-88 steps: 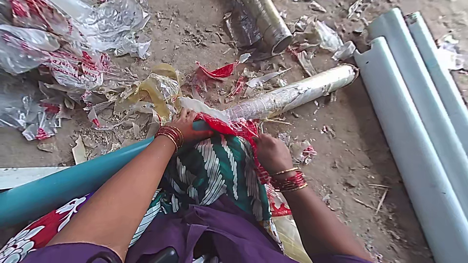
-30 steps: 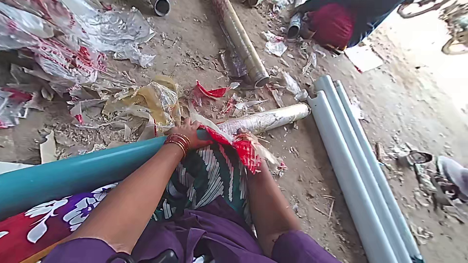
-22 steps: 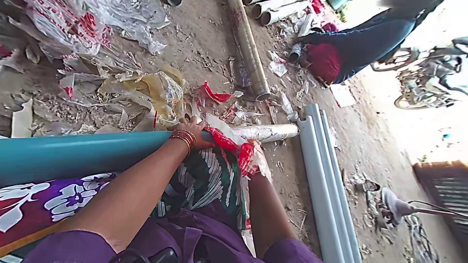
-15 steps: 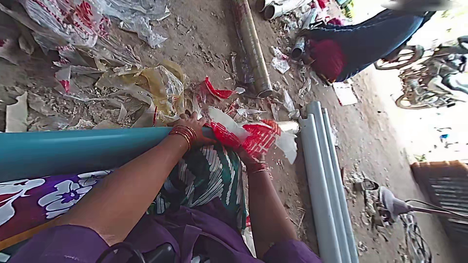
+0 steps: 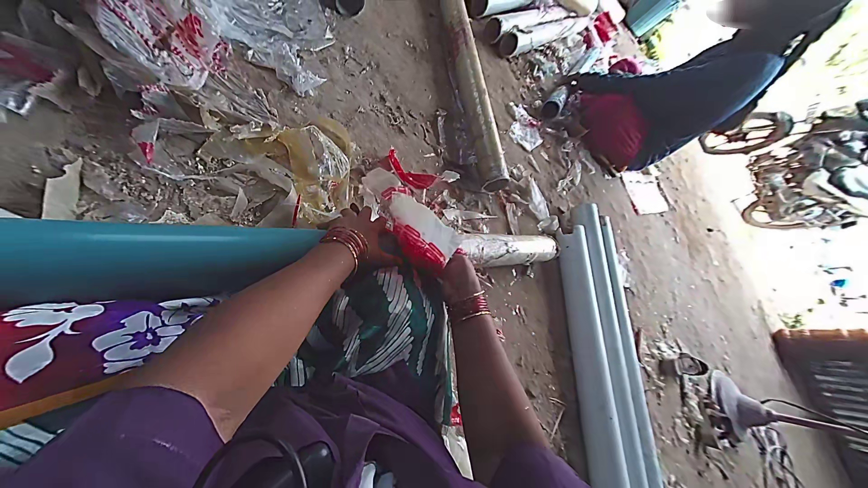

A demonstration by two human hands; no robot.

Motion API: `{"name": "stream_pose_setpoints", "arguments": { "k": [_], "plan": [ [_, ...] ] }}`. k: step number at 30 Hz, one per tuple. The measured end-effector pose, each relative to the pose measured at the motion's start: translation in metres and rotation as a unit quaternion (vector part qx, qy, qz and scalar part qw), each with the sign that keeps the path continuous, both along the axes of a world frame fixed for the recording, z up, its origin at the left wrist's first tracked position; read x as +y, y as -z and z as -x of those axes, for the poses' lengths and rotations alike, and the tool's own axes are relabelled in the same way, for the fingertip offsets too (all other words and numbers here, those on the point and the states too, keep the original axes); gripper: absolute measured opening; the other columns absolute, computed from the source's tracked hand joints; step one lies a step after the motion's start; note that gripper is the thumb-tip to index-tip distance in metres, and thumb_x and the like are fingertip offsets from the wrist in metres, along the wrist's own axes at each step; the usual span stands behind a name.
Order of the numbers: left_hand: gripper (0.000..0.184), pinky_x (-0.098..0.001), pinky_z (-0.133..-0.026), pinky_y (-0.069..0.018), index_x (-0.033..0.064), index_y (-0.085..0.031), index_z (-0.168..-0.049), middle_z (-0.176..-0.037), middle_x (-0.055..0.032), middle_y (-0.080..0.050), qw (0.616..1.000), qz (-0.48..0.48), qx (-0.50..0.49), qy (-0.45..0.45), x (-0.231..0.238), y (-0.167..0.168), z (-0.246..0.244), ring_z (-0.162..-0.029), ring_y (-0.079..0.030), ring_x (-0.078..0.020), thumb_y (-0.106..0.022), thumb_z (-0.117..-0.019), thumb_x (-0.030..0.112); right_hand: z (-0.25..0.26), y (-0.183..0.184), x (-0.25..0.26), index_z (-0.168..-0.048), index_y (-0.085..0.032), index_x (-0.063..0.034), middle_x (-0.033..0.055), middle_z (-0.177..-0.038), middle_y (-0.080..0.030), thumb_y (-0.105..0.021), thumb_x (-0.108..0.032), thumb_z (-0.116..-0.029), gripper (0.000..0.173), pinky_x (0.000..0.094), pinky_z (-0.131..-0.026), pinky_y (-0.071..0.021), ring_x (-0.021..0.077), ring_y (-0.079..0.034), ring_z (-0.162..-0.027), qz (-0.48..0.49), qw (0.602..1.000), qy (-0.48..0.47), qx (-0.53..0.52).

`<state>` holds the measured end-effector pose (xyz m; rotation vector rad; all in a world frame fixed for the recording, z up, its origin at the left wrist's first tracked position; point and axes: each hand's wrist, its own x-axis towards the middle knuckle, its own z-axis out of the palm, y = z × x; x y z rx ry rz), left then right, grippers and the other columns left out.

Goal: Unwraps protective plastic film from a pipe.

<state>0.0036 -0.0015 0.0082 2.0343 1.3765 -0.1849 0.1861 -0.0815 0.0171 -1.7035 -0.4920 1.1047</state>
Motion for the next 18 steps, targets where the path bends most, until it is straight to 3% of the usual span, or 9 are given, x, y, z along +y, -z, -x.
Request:
{"name": "stream_pose_setpoints", "arguments": {
  "k": [2, 3, 4, 7, 9, 12, 15, 18],
  "plan": [
    [0.097, -0.0736, -0.098, -0.0425, 0.0185, -0.049, -0.152, -0.159, -0.0235, -0.038, 1.0, 0.003, 0.004, 0.001, 0.003, -0.001, 0.0, -0.14, -0.04, -0.0535, -0.069, -0.078, 0.079, 0.01, -0.004, 0.003, -0.138, -0.047, -0.0037, 0.0141, -0.115, -0.061, -0.054, -0.013, -0.1044, 0.035, 0.0384, -0.081, -0.0536, 0.0195, -0.061, -0.096, 0.025, 0.999, 0.014, -0.032],
    [0.099, -0.0727, -0.098, -0.0428, 0.0172, -0.048, -0.153, -0.16, -0.0237, -0.037, 1.0, 0.007, 0.008, 0.003, 0.002, -0.002, -0.001, -0.141, -0.039, -0.0531, -0.069, -0.0786, 0.078, 0.012, -0.004, 0.005, -0.136, -0.048, -0.0031, 0.0145, -0.112, -0.061, -0.055, -0.013, -0.1032, 0.035, 0.0396, -0.078, -0.0535, 0.0204, -0.061, -0.093, 0.035, 0.998, 0.024, -0.035],
    [0.099, -0.0722, -0.097, -0.0436, 0.0162, -0.047, -0.153, -0.16, -0.0236, -0.037, 1.0, 0.008, 0.012, 0.007, 0.003, -0.002, 0.0, -0.141, -0.039, -0.0528, -0.068, -0.079, 0.079, 0.012, -0.004, 0.009, -0.13, -0.051, -0.0027, 0.0141, -0.105, -0.061, -0.058, -0.011, -0.0999, 0.032, 0.0404, -0.073, -0.0531, 0.0208, -0.061, -0.087, 0.04, 0.998, 0.037, -0.031],
    [0.1, -0.0749, -0.095, -0.0434, 0.0177, -0.048, -0.152, -0.16, -0.0214, -0.037, 1.0, 0.017, 0.015, 0.001, 0.006, -0.002, 0.0, -0.142, -0.037, -0.0523, -0.068, -0.0767, 0.08, 0.008, -0.017, 0.018, -0.101, -0.057, -0.007, 0.0044, -0.078, -0.058, -0.058, -0.005, -0.095, 0.006, 0.0312, -0.057, -0.0493, 0.0124, -0.057, -0.064, 0.05, 0.998, 0.03, -0.009],
    [0.1, -0.0791, -0.096, -0.0392, 0.0187, -0.049, -0.152, -0.161, -0.0206, -0.036, 1.0, 0.019, 0.012, -0.007, 0.007, -0.002, 0.0, -0.144, -0.034, -0.0532, -0.069, -0.0763, 0.08, 0.003, -0.022, 0.026, -0.087, -0.053, -0.0115, -0.0018, -0.062, -0.051, -0.055, -0.007, -0.094, 0.009, 0.0228, -0.046, -0.0421, 0.0059, -0.048, -0.049, 0.064, 0.998, 0.019, -0.014],
    [0.101, -0.0886, -0.1, -0.0242, 0.0205, -0.049, -0.152, -0.161, -0.0193, -0.035, 0.999, 0.015, 0.028, 0.002, 0.006, -0.003, -0.001, -0.148, -0.025, -0.0547, -0.066, -0.0757, 0.084, -0.01, -0.026, 0.043, -0.09, -0.057, -0.0096, 0.0004, -0.063, -0.056, -0.052, -0.013, -0.0976, 0.01, 0.026, -0.047, -0.046, 0.0086, -0.053, -0.05, 0.079, 0.997, -0.009, -0.001],
    [0.098, -0.0901, -0.104, -0.0066, 0.0265, -0.049, -0.153, -0.167, -0.0153, -0.03, 0.999, -0.007, 0.034, 0.0, 0.01, -0.004, -0.005, -0.155, -0.009, -0.0529, -0.062, -0.0761, 0.086, -0.024, -0.028, 0.072, -0.11, -0.059, -0.0073, 0.0064, -0.081, -0.063, -0.049, -0.022, -0.1032, 0.019, 0.0344, -0.06, -0.0542, 0.0153, -0.062, -0.067, 0.069, 0.996, -0.006, 0.058],
    [0.097, -0.0881, -0.106, 0.0019, 0.0261, -0.046, -0.156, -0.172, -0.0126, -0.018, 0.999, -0.024, 0.028, -0.007, 0.015, -0.007, -0.008, -0.157, 0.005, -0.0489, -0.06, -0.0799, 0.085, -0.025, -0.027, 0.093, -0.108, -0.056, -0.0126, 0.0024, -0.078, -0.059, -0.047, -0.033, -0.1052, 0.022, 0.0334, -0.059, -0.0527, 0.0129, -0.059, -0.063, 0.043, 0.994, 0.032, 0.096]
  ]
}}
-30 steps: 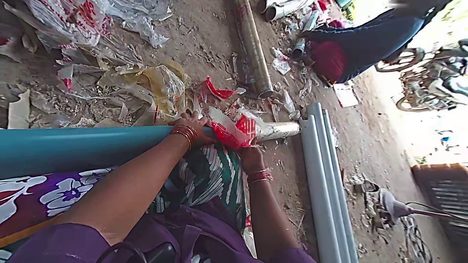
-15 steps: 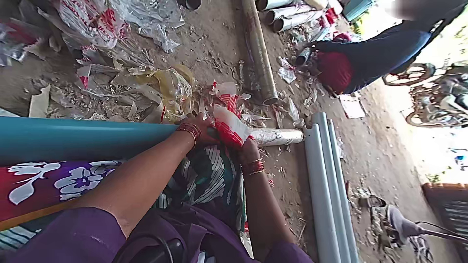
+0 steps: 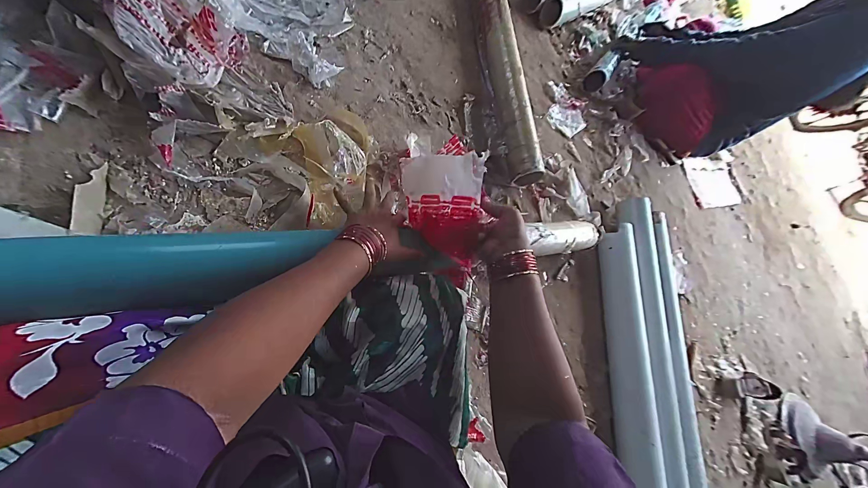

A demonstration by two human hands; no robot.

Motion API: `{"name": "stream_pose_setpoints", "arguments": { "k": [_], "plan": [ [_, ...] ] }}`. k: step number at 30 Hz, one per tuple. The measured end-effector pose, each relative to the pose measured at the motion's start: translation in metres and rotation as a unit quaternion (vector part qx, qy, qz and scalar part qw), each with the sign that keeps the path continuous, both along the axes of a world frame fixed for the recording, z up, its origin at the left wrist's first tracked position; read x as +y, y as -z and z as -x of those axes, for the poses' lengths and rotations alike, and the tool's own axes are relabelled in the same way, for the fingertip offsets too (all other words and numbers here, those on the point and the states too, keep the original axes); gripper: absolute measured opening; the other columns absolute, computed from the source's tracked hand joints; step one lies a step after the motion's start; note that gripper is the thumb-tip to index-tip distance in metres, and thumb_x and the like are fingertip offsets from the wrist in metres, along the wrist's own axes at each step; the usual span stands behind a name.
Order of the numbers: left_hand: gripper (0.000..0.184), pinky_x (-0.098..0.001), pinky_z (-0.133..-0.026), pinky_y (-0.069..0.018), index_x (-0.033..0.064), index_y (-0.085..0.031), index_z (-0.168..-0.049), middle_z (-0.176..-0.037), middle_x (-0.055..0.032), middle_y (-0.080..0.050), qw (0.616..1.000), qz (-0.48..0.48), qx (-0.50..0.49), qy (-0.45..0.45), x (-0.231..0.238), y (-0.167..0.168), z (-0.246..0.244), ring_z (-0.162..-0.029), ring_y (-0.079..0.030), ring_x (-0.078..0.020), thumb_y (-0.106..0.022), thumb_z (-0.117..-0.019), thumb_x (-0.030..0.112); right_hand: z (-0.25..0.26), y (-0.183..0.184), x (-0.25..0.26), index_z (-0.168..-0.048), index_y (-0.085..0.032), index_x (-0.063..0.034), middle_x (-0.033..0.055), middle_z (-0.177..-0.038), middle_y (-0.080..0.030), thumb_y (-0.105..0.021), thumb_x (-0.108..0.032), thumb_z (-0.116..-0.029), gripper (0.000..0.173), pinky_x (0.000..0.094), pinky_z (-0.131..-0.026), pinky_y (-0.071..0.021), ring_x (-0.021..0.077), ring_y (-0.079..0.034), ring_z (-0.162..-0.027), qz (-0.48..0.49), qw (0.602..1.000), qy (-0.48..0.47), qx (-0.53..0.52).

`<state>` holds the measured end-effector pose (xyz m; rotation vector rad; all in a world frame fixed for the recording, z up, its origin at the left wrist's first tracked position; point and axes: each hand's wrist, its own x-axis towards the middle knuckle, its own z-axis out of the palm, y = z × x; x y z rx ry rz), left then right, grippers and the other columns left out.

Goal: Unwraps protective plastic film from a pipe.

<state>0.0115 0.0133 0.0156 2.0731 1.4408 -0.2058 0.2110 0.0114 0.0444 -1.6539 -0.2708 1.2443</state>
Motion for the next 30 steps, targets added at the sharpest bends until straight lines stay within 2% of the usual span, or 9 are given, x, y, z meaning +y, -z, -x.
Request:
{"name": "stream_pose_setpoints", "arguments": {
  "k": [6, 9, 12, 15, 18, 21, 24, 28, 30],
  "plan": [
    [0.098, -0.0891, -0.106, -0.0041, 0.031, -0.044, -0.157, -0.172, -0.0131, -0.018, 0.999, 0.033, -0.001, -0.013, 0.003, 0.001, -0.001, -0.157, 0.001, -0.0487, -0.061, -0.0778, 0.086, -0.016, -0.007, -0.054, -0.113, -0.058, -0.0114, 0.0012, -0.087, -0.066, -0.042, -0.025, -0.1055, 0.022, 0.0322, -0.07, -0.0553, 0.012, -0.064, -0.074, -0.027, 0.994, -0.108, -0.011],
    [0.095, -0.0897, -0.103, -0.0115, 0.0297, -0.044, -0.156, -0.17, -0.0145, -0.023, 1.0, 0.025, 0.006, -0.011, 0.001, 0.005, -0.002, -0.156, -0.006, -0.0502, -0.062, -0.0791, 0.084, -0.026, -0.008, -0.085, -0.123, -0.057, -0.0017, 0.0107, -0.097, -0.07, -0.046, -0.009, -0.1056, 0.022, 0.0341, -0.074, -0.0599, 0.0185, -0.071, -0.08, -0.027, 0.997, -0.066, -0.042],
    [0.094, -0.0887, -0.103, -0.0159, 0.0273, -0.044, -0.156, -0.168, -0.0161, -0.028, 1.0, 0.017, 0.006, -0.01, 0.0, 0.006, -0.004, -0.155, -0.014, -0.0512, -0.065, -0.0809, 0.08, -0.031, 0.005, -0.107, -0.125, -0.057, 0.003, 0.0123, -0.098, -0.069, -0.048, 0.001, -0.1011, 0.026, 0.0312, -0.068, -0.0578, 0.0151, -0.067, -0.073, -0.011, 0.989, -0.033, -0.143],
    [0.094, -0.0867, -0.105, -0.0189, 0.0233, -0.045, -0.155, -0.167, -0.0179, -0.028, 1.0, 0.023, 0.008, -0.006, 0.002, 0.008, -0.004, -0.154, -0.015, -0.051, -0.064, -0.0821, 0.079, -0.03, 0.029, -0.118, -0.104, -0.071, 0.0044, 0.0146, -0.092, -0.07, -0.062, 0.001, -0.0928, 0.016, 0.0383, -0.072, -0.0539, 0.0185, -0.064, -0.076, 0.046, 0.938, -0.151, -0.307],
    [0.096, -0.0847, -0.105, -0.0225, 0.0178, -0.045, -0.155, -0.166, -0.0208, -0.028, 1.0, 0.029, 0.002, -0.007, 0.001, 0.006, -0.003, -0.153, -0.017, -0.052, -0.066, -0.0826, 0.077, -0.013, 0.04, -0.116, -0.117, -0.071, 0.0006, 0.0187, -0.104, -0.07, -0.07, -0.008, -0.0945, 0.024, 0.0491, -0.085, -0.0519, 0.0276, -0.065, -0.092, 0.034, 0.899, -0.275, -0.34],
    [0.096, -0.0856, -0.105, -0.0216, 0.0198, -0.046, -0.155, -0.166, -0.0193, -0.03, 1.0, 0.024, 0.001, -0.017, -0.003, 0.006, -0.003, -0.153, -0.018, -0.0517, -0.066, -0.0814, 0.078, -0.004, 0.042, -0.114, -0.126, -0.064, 0.0003, 0.0186, -0.109, -0.063, -0.066, 0.001, -0.0895, 0.036, 0.0449, -0.081, -0.0509, 0.0252, -0.06, -0.093, -0.013, 0.941, -0.216, -0.26],
    [0.094, -0.0821, -0.102, -0.0296, 0.0236, -0.05, -0.151, -0.162, -0.0163, -0.036, 1.0, 0.011, 0.016, -0.013, -0.005, 0.004, -0.005, -0.151, -0.023, -0.05, -0.063, -0.0789, 0.083, 0.015, 0.032, -0.107, -0.101, -0.057, -0.012, 0.0004, -0.081, -0.056, -0.053, -0.005, -0.0915, 0.012, 0.0206, -0.05, -0.0402, 0.0047, -0.05, -0.06, -0.081, 0.989, -0.082, -0.094],
    [0.092, -0.082, -0.104, -0.0278, 0.0152, -0.054, -0.147, -0.161, -0.0196, -0.038, 1.0, -0.006, 0.007, -0.012, -0.007, 0.005, -0.004, -0.152, -0.02, -0.0512, -0.066, -0.0816, 0.078, 0.032, 0.0, -0.091, -0.11, -0.057, -0.0073, 0.0083, -0.097, -0.063, -0.049, -0.011, -0.0991, 0.014, 0.0381, -0.077, -0.0519, 0.0181, -0.061, -0.086, -0.097, 0.987, 0.069, 0.105],
    [0.094, -0.0813, -0.105, -0.0281, 0.0132, -0.052, -0.149, -0.16, -0.0213, -0.038, 0.999, -0.009, 0.03, -0.004, -0.009, 0.001, -0.006, -0.153, -0.019, -0.0513, -0.063, -0.0832, 0.079, 0.037, -0.01, -0.096, -0.098, -0.057, -0.0112, 0.0029, -0.085, -0.059, -0.048, -0.012, -0.0988, 0.009, 0.0333, -0.071, -0.0506, 0.0136, -0.059, -0.077, -0.106, 0.989, 0.061, 0.08]
  ]
}}
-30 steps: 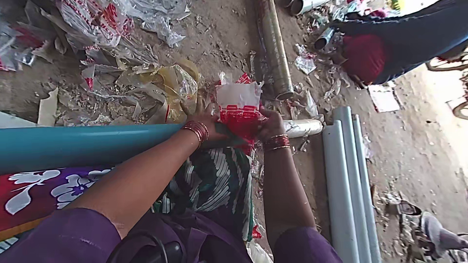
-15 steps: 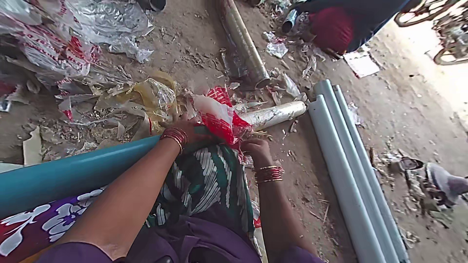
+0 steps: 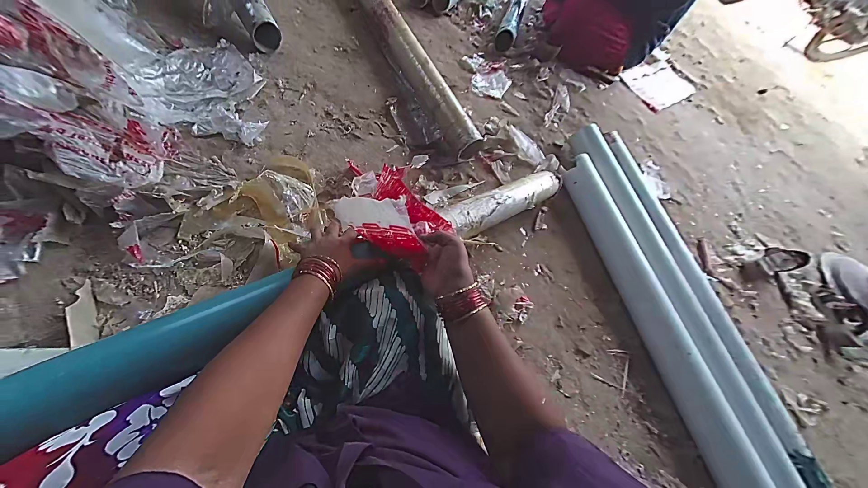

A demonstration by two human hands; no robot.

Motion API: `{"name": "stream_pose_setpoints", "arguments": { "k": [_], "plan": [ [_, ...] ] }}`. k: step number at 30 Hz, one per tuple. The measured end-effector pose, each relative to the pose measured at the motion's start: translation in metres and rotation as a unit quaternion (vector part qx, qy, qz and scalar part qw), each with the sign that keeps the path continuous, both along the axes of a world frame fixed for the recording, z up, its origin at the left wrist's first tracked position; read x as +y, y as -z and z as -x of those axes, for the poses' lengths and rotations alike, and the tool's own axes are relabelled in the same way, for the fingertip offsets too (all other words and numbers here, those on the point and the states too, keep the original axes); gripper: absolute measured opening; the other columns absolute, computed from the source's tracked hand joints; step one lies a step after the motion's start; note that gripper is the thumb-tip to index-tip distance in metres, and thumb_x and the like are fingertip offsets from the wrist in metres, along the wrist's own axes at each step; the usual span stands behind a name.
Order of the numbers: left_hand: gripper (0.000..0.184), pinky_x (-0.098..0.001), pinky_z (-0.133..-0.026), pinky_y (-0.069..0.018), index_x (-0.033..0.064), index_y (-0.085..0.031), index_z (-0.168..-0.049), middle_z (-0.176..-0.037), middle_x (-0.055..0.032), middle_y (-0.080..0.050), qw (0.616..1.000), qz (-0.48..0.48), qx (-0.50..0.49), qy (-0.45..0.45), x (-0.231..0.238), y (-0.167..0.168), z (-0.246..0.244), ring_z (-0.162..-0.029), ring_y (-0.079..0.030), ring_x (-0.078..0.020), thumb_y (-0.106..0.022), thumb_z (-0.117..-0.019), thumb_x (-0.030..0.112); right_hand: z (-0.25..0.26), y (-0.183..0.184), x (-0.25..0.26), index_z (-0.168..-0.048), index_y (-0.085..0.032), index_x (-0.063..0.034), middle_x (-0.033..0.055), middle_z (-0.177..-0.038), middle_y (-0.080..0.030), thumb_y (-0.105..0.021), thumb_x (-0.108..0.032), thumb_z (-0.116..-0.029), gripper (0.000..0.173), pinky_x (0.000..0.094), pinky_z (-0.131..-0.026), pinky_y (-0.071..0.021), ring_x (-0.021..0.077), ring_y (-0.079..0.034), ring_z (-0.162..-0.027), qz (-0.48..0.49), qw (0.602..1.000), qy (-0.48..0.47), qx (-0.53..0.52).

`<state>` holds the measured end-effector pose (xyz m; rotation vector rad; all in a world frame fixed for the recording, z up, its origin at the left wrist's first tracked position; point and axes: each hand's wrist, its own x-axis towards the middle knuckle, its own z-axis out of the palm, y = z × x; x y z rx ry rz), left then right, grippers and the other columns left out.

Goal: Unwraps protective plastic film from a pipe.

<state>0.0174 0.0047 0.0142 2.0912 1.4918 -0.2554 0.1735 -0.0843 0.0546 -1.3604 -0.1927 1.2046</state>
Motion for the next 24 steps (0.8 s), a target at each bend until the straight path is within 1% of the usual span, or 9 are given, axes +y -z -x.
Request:
{"name": "stream_pose_setpoints", "arguments": {
  "k": [4, 10, 13, 16, 17, 19, 21, 23, 24],
  "plan": [
    [0.095, -0.0857, -0.105, -0.0203, 0.0205, -0.048, -0.153, -0.164, -0.0193, -0.033, 1.0, 0.003, 0.006, -0.004, 0.003, 0.002, 0.0, -0.154, -0.014, -0.052, -0.063, -0.0812, 0.081, 0.01, -0.011, -0.018, -0.076, -0.052, -0.0172, -0.0046, -0.067, -0.052, -0.048, -0.008, -0.0982, 0.024, 0.0272, -0.066, -0.0476, 0.008, -0.053, -0.064, -0.01, 0.999, 0.02, -0.038],
    [0.101, -0.0853, -0.107, -0.0165, 0.0273, -0.039, -0.159, -0.171, -0.016, -0.017, 0.999, 0.032, 0.003, -0.002, -0.001, -0.004, -0.003, -0.156, -0.005, -0.0519, -0.063, -0.0791, 0.083, -0.003, 0.0, -0.043, -0.105, -0.06, -0.0064, 0.0058, -0.097, -0.064, -0.042, -0.002, -0.0997, 0.02, 0.0328, -0.079, -0.0513, 0.0145, -0.062, -0.089, -0.019, 0.999, 0.018, -0.044],
    [0.098, -0.0827, -0.109, -0.0191, 0.0277, -0.04, -0.159, -0.171, -0.0146, -0.019, 1.0, 0.02, 0.011, 0.003, -0.003, -0.003, -0.001, -0.156, -0.006, -0.0502, -0.063, -0.08, 0.083, -0.026, 0.012, -0.036, -0.099, -0.061, -0.0067, 0.0017, -0.087, -0.067, -0.041, -0.004, -0.0989, 0.02, 0.0293, -0.075, -0.0532, 0.0101, -0.063, -0.08, -0.024, 0.994, -0.047, -0.093],
    [0.102, -0.0836, -0.112, -0.007, 0.0205, -0.043, -0.157, -0.169, -0.0194, -0.024, 0.996, -0.085, -0.013, 0.013, -0.015, 0.003, 0.001, -0.156, -0.006, -0.0522, -0.066, -0.0785, 0.082, -0.057, 0.02, -0.025, -0.099, -0.066, -0.0037, 0.0023, -0.09, -0.067, -0.047, 0.004, -0.091, 0.022, 0.0272, -0.073, -0.0548, 0.0074, -0.062, -0.077, -0.058, 0.956, -0.179, -0.226],
    [0.097, -0.0835, -0.112, -0.007, 0.0119, -0.053, -0.149, -0.161, -0.0237, -0.037, 0.984, -0.169, -0.055, 0.024, -0.023, 0.008, 0.005, -0.153, -0.016, -0.0544, -0.07, -0.0788, 0.076, -0.064, 0.023, -0.022, -0.102, -0.068, -0.0006, 0.005, -0.092, -0.068, -0.051, 0.003, -0.0924, 0.02, 0.028, -0.074, -0.0551, 0.0083, -0.063, -0.079, -0.062, 0.923, -0.221, -0.308],
    [0.075, -0.0767, -0.106, -0.032, -0.0005, -0.069, -0.122, -0.128, -0.0281, -0.062, 0.921, -0.346, -0.165, 0.066, -0.041, 0.021, 0.01, -0.13, -0.05, -0.0541, -0.071, -0.0834, 0.064, -0.068, 0.026, -0.014, -0.106, -0.073, 0.0034, 0.0148, -0.097, -0.073, -0.059, -0.001, -0.0971, 0.017, 0.0414, -0.082, -0.0559, 0.0203, -0.069, -0.088, -0.046, 0.836, -0.266, -0.477],
    [0.063, -0.0582, -0.072, -0.0532, -0.0021, -0.071, -0.086, -0.086, -0.0217, -0.069, 0.865, -0.436, -0.221, 0.108, -0.055, 0.022, -0.001, -0.086, -0.069, -0.0431, -0.063, -0.0886, 0.06, -0.065, 0.026, -0.009, -0.106, -0.074, 0.0059, 0.0232, -0.099, -0.073, -0.058, -0.002, -0.0977, 0.019, 0.0559, -0.086, -0.0547, 0.0345, -0.071, -0.093, -0.04, 0.792, -0.274, -0.544],
    [0.064, -0.0522, -0.064, -0.0538, -0.0009, -0.068, -0.071, -0.069, -0.0172, -0.066, 0.921, -0.321, -0.193, 0.111, -0.071, -0.003, -0.021, -0.071, -0.07, -0.0361, -0.063, -0.0904, 0.059, -0.061, 0.03, -0.004, -0.098, -0.072, 0.0041, 0.0178, -0.088, -0.07, -0.056, -0.002, -0.0949, 0.017, 0.049, -0.075, -0.0533, 0.0273, -0.067, -0.081, -0.046, 0.838, -0.249, -0.483],
    [0.065, -0.0549, -0.072, -0.0545, -0.0026, -0.07, -0.08, -0.08, -0.0196, -0.069, 0.969, -0.186, -0.134, 0.091, -0.075, -0.027, -0.035, -0.083, -0.071, -0.0373, -0.063, -0.0936, 0.061, -0.059, 0.032, 0.0, -0.095, -0.07, 0.0012, 0.0103, -0.083, -0.067, -0.054, -0.003, -0.0929, 0.016, 0.0386, -0.068, -0.0547, 0.0171, -0.064, -0.073, -0.045, 0.88, -0.229, -0.414]
  ]
}}
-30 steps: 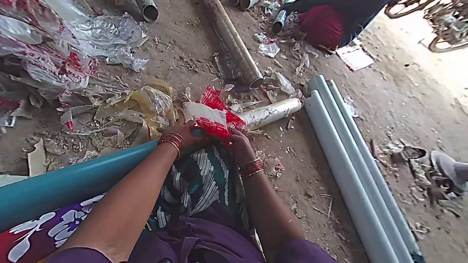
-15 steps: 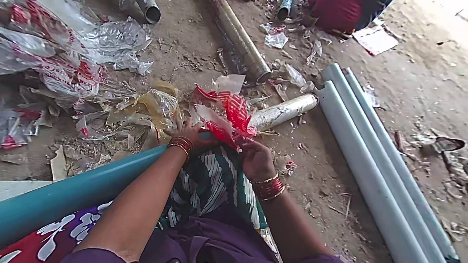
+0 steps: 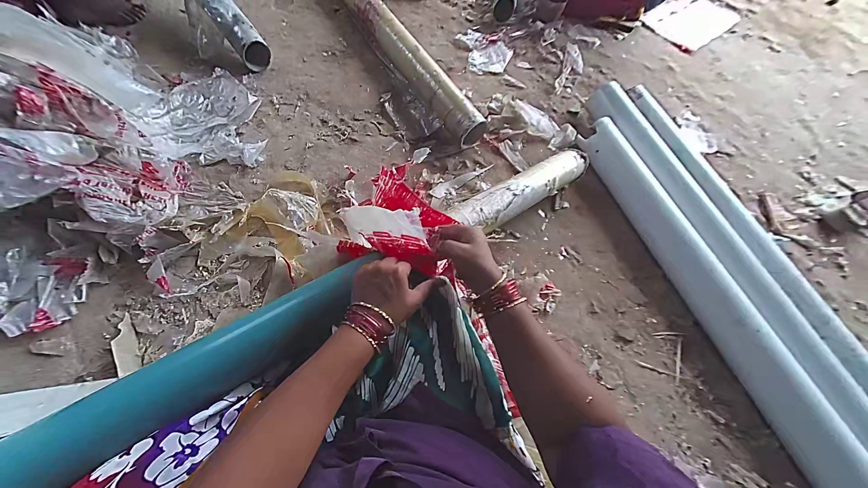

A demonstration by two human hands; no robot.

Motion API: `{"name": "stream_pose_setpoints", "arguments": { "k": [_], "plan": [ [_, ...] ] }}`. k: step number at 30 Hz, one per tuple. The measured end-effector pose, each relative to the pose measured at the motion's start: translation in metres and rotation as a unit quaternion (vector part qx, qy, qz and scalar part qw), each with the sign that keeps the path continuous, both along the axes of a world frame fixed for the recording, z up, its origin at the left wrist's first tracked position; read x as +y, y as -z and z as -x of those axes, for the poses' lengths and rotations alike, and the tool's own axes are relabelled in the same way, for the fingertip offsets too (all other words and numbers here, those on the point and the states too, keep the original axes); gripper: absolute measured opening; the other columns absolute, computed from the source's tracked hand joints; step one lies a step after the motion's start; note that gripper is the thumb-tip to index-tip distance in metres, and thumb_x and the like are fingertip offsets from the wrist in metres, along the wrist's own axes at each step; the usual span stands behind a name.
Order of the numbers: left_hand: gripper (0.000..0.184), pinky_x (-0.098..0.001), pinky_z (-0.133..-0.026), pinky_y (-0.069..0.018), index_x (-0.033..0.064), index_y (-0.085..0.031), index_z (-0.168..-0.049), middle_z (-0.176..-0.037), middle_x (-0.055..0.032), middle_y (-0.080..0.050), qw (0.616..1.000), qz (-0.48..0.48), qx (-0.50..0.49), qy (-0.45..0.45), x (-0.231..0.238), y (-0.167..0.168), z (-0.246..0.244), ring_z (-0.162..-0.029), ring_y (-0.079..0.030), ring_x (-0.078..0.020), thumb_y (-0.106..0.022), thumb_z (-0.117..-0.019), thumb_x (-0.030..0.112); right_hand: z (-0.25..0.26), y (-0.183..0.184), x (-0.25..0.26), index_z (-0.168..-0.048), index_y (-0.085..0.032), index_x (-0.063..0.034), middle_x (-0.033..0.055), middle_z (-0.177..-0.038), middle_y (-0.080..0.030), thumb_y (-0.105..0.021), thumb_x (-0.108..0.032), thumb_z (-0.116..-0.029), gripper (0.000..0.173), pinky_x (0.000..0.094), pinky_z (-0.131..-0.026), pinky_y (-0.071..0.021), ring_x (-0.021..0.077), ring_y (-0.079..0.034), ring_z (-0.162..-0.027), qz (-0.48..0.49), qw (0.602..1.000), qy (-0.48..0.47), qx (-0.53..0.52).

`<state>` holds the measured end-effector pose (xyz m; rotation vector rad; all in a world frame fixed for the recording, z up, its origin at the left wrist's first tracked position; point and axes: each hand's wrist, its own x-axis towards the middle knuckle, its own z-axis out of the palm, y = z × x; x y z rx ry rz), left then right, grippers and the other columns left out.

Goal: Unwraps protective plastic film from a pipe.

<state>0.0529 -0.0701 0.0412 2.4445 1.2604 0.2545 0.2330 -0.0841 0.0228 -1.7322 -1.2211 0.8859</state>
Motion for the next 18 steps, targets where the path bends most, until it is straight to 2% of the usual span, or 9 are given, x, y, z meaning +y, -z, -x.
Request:
{"name": "stream_pose_setpoints", "arguments": {
  "k": [1, 2, 3, 4, 7, 9, 12, 14, 18],
  "plan": [
    [0.067, -0.0572, -0.082, -0.0539, -0.0025, -0.071, -0.093, -0.095, -0.0212, -0.072, 0.99, 0.121, 0.074, -0.025, 0.002, -0.021, -0.017, -0.098, -0.071, -0.0378, -0.061, -0.095, 0.064, 0.002, 0.001, 0.006, -0.093, -0.067, 0.0, 0.0047, -0.077, -0.064, -0.052, -0.003, -0.093, 0.015, 0.0315, -0.064, -0.0553, 0.0105, -0.062, -0.066, 0.012, 0.996, 0.027, 0.079],
    [0.067, -0.0586, -0.086, -0.0529, -0.0019, -0.071, -0.098, -0.104, -0.0217, -0.072, 0.973, 0.191, 0.123, -0.05, 0.006, -0.031, -0.034, -0.105, -0.07, -0.038, -0.06, -0.0953, 0.065, 0.002, 0.001, 0.011, -0.093, -0.067, 0.0018, 0.0043, -0.075, -0.064, -0.053, -0.006, -0.0978, 0.016, 0.0305, -0.063, -0.0563, 0.0097, -0.062, -0.063, 0.021, 0.99, 0.051, 0.127],
    [0.066, -0.0593, -0.087, -0.0529, -0.0018, -0.071, -0.101, -0.108, -0.0223, -0.071, 0.962, 0.22, 0.152, -0.065, 0.011, -0.034, -0.047, -0.108, -0.069, -0.0383, -0.059, -0.0966, 0.063, 0.001, 0.001, 0.016, -0.092, -0.068, 0.0028, 0.0049, -0.073, -0.065, -0.057, -0.011, -0.1025, 0.02, 0.0305, -0.062, -0.0574, 0.0097, -0.063, -0.061, 0.025, 0.987, 0.073, 0.139],
    [0.062, -0.0599, -0.086, -0.0534, -0.0021, -0.071, -0.1, -0.109, -0.0228, -0.071, 0.957, 0.225, 0.166, -0.075, 0.014, -0.032, -0.055, -0.109, -0.069, -0.0389, -0.059, -0.0985, 0.059, 0.001, 0.001, 0.018, -0.092, -0.069, 0.0027, 0.0049, -0.073, -0.066, -0.061, -0.015, -0.1027, 0.023, 0.0295, -0.061, -0.0569, 0.0092, -0.063, -0.06, 0.031, 0.986, 0.088, 0.137],
    [0.063, -0.0601, -0.084, -0.0537, -0.0034, -0.07, -0.096, -0.106, -0.0239, -0.071, 0.96, 0.213, 0.159, -0.085, 0.023, -0.022, -0.062, -0.106, -0.069, -0.04, -0.055, -0.1013, 0.058, 0.0, -0.002, 0.019, -0.089, -0.071, 0.0008, 0.0033, -0.073, -0.066, -0.072, -0.012, -0.0951, 0.015, 0.0271, -0.061, -0.0528, 0.0075, -0.06, -0.062, 0.033, 0.983, 0.109, 0.147],
    [0.064, -0.06, -0.083, -0.0532, -0.0027, -0.069, -0.094, -0.103, -0.0235, -0.071, 0.963, 0.21, 0.145, -0.089, 0.024, -0.017, -0.062, -0.105, -0.07, -0.0392, -0.05, -0.103, 0.057, -0.001, 0.002, 0.02, -0.086, -0.072, -0.0002, 0.0043, -0.074, -0.068, -0.075, -0.011, -0.0921, 0.013, 0.0304, -0.063, -0.055, 0.0092, -0.063, -0.063, 0.036, 0.985, 0.119, 0.122],
    [0.046, -0.0602, -0.084, -0.0536, -0.0029, -0.07, -0.095, -0.105, -0.0233, -0.072, 0.965, 0.207, 0.15, -0.065, 0.02, -0.02, -0.068, -0.106, -0.07, -0.0393, -0.053, -0.1047, 0.039, 0.001, 0.001, 0.028, -0.082, -0.072, -0.0026, 0.0071, -0.072, -0.068, -0.074, -0.018, -0.0937, 0.019, 0.04, -0.067, -0.0524, 0.0156, -0.063, -0.066, 0.066, 0.987, 0.148, 0.022],
    [0.04, -0.0601, -0.085, -0.053, -0.0022, -0.07, -0.095, -0.106, -0.0227, -0.072, 0.962, 0.22, 0.153, -0.053, 0.016, -0.018, -0.066, -0.107, -0.069, -0.0392, -0.053, -0.1044, 0.033, 0.001, -0.003, 0.037, -0.085, -0.074, -0.0033, 0.0107, -0.081, -0.069, -0.072, -0.023, -0.0963, 0.023, 0.0465, -0.076, -0.0502, 0.0218, -0.064, -0.077, 0.098, 0.979, 0.179, -0.03],
    [0.046, -0.0603, -0.093, -0.05, -0.004, -0.072, -0.102, -0.109, -0.0245, -0.072, 0.971, 0.206, 0.123, 0.001, 0.018, -0.005, -0.041, -0.113, -0.067, -0.0406, -0.047, -0.1085, 0.035, 0.0, -0.01, 0.055, -0.097, -0.075, -0.003, 0.0178, -0.099, -0.071, -0.068, -0.024, -0.0983, 0.022, 0.0555, -0.087, -0.0498, 0.0325, -0.067, -0.099, 0.145, 0.97, 0.175, -0.087]
  ]
}}
